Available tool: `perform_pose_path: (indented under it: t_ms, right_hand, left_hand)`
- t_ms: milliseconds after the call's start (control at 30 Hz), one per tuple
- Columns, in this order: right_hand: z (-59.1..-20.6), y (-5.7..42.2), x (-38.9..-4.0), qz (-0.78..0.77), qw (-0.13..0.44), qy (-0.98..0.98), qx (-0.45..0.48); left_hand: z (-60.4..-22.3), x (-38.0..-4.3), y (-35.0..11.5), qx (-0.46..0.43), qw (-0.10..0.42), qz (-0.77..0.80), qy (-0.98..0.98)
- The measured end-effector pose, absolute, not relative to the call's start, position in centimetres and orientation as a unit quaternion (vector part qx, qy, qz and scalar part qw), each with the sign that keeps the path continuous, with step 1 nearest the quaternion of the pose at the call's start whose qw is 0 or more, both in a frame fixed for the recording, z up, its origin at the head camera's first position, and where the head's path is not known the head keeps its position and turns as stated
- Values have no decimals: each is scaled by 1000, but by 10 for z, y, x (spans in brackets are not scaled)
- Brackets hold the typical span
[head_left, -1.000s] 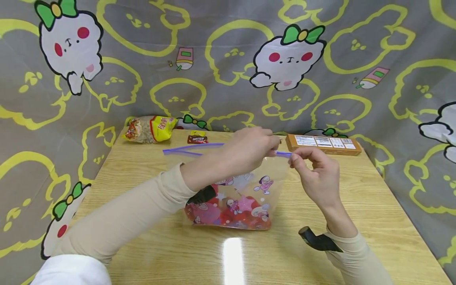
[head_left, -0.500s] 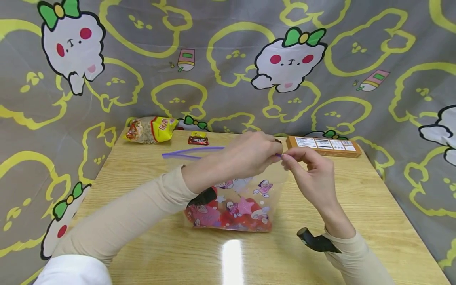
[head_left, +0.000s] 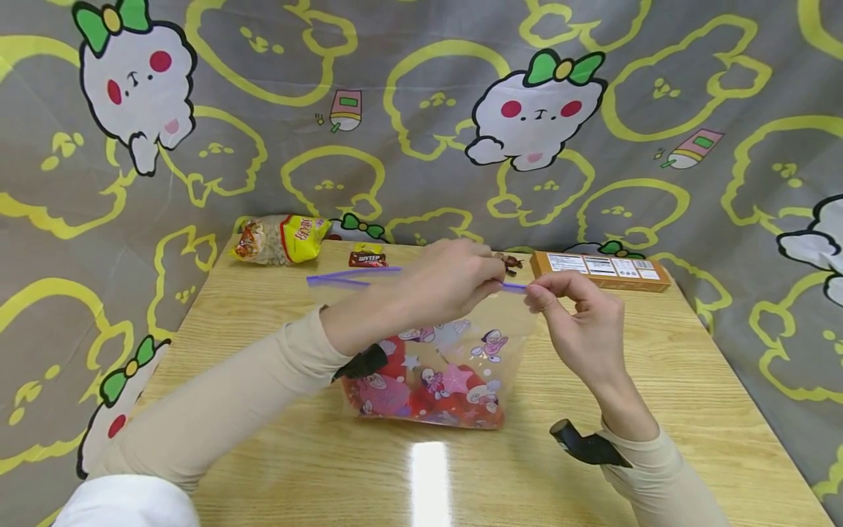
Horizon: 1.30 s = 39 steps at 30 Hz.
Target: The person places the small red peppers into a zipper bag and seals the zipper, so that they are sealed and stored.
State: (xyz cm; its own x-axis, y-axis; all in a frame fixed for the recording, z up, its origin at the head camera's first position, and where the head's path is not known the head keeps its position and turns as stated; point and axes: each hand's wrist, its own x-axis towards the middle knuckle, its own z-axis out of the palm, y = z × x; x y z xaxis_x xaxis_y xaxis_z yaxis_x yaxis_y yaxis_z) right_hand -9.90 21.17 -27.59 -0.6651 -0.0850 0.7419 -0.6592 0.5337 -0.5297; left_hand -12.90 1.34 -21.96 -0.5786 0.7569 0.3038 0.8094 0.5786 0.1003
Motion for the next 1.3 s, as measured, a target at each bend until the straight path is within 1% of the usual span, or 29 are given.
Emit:
perform_pose_path:
  t_ms: [200,533,900,1067,1300]
  right_hand:
    - [-274,212,-99,425,339,-811,218]
    - [-274,215,-99,424,340,-814,207]
    - [-276,221,-102,431,346,-809,199]
    - [-278,223,-104,430,346,-811,196]
    - [-278,223,-102,426,346,-813,193]
  left_hand:
    - [-221,-132,-2,-438,100,-120,-885]
    - [-226,-135,-35,-431,90,-157,-884]
    - [-234,-140,-83,-412,98,-167,-890]
    - [-237,-140,-105,-416,109,-175,-886]
    - [-242,-139,-131,-385,96,-178,-901]
